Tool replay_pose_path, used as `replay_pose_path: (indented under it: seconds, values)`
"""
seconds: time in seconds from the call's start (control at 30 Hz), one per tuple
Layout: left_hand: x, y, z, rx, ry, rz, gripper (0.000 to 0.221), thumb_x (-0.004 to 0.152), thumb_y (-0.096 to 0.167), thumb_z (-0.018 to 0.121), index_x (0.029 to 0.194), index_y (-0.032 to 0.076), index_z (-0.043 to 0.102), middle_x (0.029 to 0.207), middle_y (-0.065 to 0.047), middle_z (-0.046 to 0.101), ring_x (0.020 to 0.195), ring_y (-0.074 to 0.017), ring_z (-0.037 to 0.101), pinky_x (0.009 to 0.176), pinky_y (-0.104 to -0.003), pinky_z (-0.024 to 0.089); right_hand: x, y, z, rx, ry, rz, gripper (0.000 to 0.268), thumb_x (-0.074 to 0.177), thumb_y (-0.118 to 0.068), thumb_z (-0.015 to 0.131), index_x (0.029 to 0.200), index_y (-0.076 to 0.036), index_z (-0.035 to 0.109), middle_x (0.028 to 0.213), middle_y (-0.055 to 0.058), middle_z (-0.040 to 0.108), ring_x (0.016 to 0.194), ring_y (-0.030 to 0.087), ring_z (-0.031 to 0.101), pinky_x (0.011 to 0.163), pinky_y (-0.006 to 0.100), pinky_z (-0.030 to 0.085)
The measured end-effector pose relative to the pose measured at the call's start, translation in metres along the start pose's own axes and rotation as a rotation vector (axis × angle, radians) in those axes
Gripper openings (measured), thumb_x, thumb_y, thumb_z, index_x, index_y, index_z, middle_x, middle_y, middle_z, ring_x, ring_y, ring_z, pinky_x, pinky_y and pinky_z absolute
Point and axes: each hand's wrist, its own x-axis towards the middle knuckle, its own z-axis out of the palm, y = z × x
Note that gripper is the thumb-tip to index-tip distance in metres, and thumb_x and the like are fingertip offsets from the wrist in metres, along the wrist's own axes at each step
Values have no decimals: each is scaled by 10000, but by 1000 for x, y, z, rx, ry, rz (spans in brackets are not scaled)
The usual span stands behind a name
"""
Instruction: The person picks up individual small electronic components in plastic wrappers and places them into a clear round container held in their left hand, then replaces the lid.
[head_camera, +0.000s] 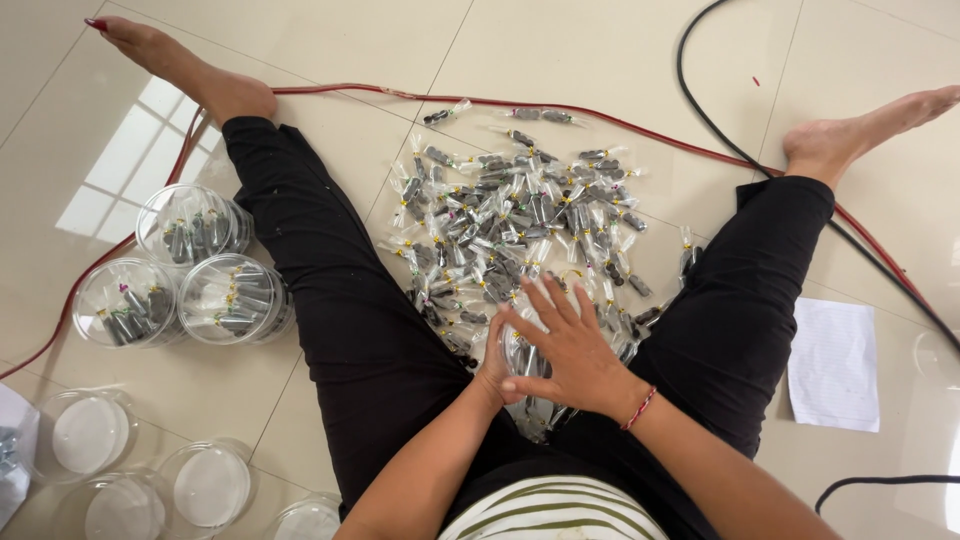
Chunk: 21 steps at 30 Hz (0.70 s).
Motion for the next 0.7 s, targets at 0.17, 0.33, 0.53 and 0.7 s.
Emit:
replay_pose_path:
  seconds: [0.17,0.33,0.53,0.7]
  values:
    - [-4,4,6,-11,21,5,1078,749,883,544,1530,140,521,1547,-178,505,1367,-412,511,1133,-511,389,0,25,11,-88,156,-344,937,822,-858,558,1598,-384,331,1693,96,210,1531,389,161,1174,649,100]
    - [-3,9,13,-26,41,12,1075,750,878,552,1531,141,517,1548,-173,505,1370,-407,508,1137,-508,385,10,36,30,32,192,-371,827,816,-794,625,1502,-352,490,1662,77,322,1515,355,263,1182,614,168]
    - [-4,16,27,-23,57,15,1071,751,872,562,1532,142,512,1549,-167,505,1374,-400,504,1142,-504,380,20,42,55,130,306,-256,766,786,-738,675,1456,-383,559,1613,27,420,1490,310,349,1194,553,221]
    - [-5,20,37,-21,60,26,1068,752,868,570,1534,143,508,1550,-161,504,1378,-395,502,1146,-500,375,20,38,66,217,392,-75,796,763,-746,707,1449,-363,579,1597,25,447,1467,325,390,1175,566,269]
